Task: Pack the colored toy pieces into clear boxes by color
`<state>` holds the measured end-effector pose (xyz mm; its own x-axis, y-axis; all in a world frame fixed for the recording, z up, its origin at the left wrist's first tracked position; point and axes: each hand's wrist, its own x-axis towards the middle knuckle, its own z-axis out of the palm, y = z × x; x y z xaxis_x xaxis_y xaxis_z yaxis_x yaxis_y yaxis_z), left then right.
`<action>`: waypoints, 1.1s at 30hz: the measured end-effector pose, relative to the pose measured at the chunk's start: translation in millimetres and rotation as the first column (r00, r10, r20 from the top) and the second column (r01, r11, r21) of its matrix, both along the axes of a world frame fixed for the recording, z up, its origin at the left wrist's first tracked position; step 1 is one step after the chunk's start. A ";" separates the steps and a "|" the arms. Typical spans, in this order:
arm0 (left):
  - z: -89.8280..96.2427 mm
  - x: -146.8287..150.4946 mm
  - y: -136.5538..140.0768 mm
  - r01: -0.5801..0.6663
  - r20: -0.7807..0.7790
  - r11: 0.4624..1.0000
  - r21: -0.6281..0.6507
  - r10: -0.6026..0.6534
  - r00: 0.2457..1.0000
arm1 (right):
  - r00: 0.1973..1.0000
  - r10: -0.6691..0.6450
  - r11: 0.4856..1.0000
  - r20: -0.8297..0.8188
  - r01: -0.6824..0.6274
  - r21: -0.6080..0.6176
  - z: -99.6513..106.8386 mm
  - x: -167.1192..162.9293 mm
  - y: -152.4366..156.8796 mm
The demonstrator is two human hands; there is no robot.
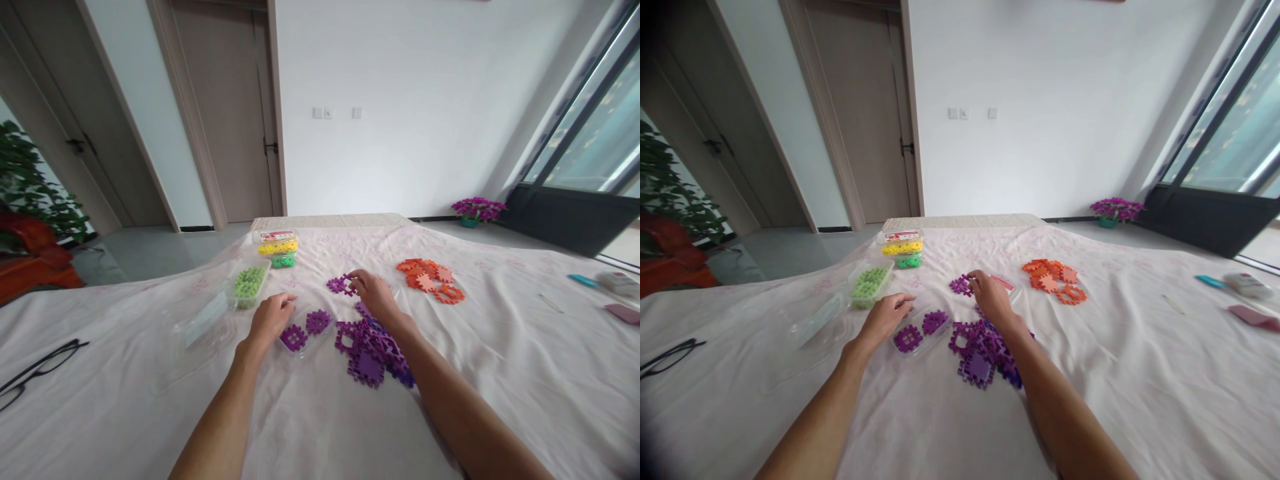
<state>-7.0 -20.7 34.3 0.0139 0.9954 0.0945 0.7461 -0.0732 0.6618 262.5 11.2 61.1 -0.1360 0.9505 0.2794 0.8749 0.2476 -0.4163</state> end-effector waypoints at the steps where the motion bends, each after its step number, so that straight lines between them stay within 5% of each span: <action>1: -1.0 1.1 0.2 0.005 0.009 1.000 0.005 -0.005 1.000 | 0.993 0.058 0.998 -0.102 -0.055 0.028 2.9 -3.1 -1.4; 5: -1.6 3.6 -0.1 0.032 0.042 0.999 0.006 -0.032 0.999 | 0.900 0.335 0.941 -0.280 -0.332 0.061 12.1 -25.2 -14.0; 9: 3.0 6.0 -3.0 0.050 0.031 0.999 0.010 -0.050 0.998 | 0.829 0.521 0.849 -0.202 -0.528 0.024 9.2 -52.8 -29.4; 14: 10.2 10.6 -7.9 0.047 -0.017 0.999 -0.004 -0.047 0.999 | 0.777 0.617 0.780 -0.127 -0.625 -0.034 -4.9 -74.4 -34.0; 20: 9.8 7.7 -7.1 0.059 -0.009 0.998 -0.024 -0.060 0.998 | 0.854 0.518 0.852 0.044 -0.520 0.066 0.9 -64.2 -25.8; 26: 8.5 -0.8 -9.1 0.156 -0.041 0.975 -0.160 -0.165 0.985 | 0.770 0.623 0.780 0.140 -0.624 -0.041 10.5 -53.1 -28.9; 33: 17.5 4.1 -15.4 0.102 -0.191 0.975 -0.196 -0.140 0.971 | 0.781 0.568 0.811 0.260 -0.585 -0.015 7.8 -52.3 -31.2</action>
<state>-2.8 -36.1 51.8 0.1350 0.9851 -0.1066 0.8591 -0.0628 0.5080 210.2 -20.0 68.9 -0.7233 0.6545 0.2201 0.6299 0.7560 -0.1780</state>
